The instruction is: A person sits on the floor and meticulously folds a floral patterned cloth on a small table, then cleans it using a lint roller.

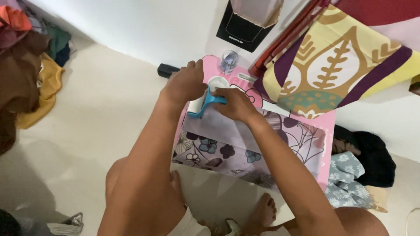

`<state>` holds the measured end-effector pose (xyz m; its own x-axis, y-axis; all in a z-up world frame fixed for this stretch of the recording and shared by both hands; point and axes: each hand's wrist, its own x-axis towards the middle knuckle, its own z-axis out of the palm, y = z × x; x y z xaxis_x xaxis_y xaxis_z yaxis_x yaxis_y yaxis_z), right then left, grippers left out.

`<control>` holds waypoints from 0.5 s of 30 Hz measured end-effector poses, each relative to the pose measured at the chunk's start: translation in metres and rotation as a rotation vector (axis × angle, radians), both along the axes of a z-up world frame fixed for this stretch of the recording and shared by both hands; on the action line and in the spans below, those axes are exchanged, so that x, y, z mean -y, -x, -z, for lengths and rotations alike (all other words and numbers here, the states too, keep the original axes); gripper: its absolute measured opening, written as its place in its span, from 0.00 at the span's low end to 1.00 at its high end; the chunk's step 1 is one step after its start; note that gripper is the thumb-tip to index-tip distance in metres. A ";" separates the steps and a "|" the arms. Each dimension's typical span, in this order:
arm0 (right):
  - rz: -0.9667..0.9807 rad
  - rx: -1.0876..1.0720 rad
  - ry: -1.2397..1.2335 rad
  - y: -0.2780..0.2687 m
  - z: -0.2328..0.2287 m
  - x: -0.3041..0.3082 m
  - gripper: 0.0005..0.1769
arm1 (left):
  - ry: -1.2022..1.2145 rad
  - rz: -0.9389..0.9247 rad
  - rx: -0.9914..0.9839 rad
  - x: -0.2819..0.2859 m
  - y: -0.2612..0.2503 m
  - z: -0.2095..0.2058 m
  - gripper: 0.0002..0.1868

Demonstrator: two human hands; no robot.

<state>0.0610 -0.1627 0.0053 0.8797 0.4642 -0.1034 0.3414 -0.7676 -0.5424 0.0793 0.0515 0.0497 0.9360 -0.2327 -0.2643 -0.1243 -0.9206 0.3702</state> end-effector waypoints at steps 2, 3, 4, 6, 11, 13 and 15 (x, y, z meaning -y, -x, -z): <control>0.042 0.009 0.116 -0.006 0.006 -0.011 0.22 | -0.005 -0.007 0.020 0.001 0.000 0.003 0.37; 0.042 0.010 0.117 0.000 -0.008 -0.012 0.22 | -0.004 -0.007 0.022 -0.001 0.002 -0.004 0.37; 0.050 0.000 0.157 0.005 -0.022 -0.012 0.22 | 0.016 -0.001 0.006 -0.002 0.005 -0.011 0.35; 0.053 -0.019 0.201 0.023 -0.050 -0.004 0.22 | 0.040 0.002 -0.019 -0.003 0.008 -0.015 0.34; 0.064 -0.095 0.166 0.076 -0.072 0.039 0.22 | -0.002 0.002 0.043 -0.003 0.008 -0.017 0.34; 0.069 -0.091 0.122 0.089 -0.064 0.036 0.21 | -0.012 0.010 0.047 -0.002 0.007 -0.011 0.34; 0.073 -0.088 0.077 0.093 -0.053 0.029 0.21 | -0.024 0.018 0.050 0.000 0.006 -0.005 0.34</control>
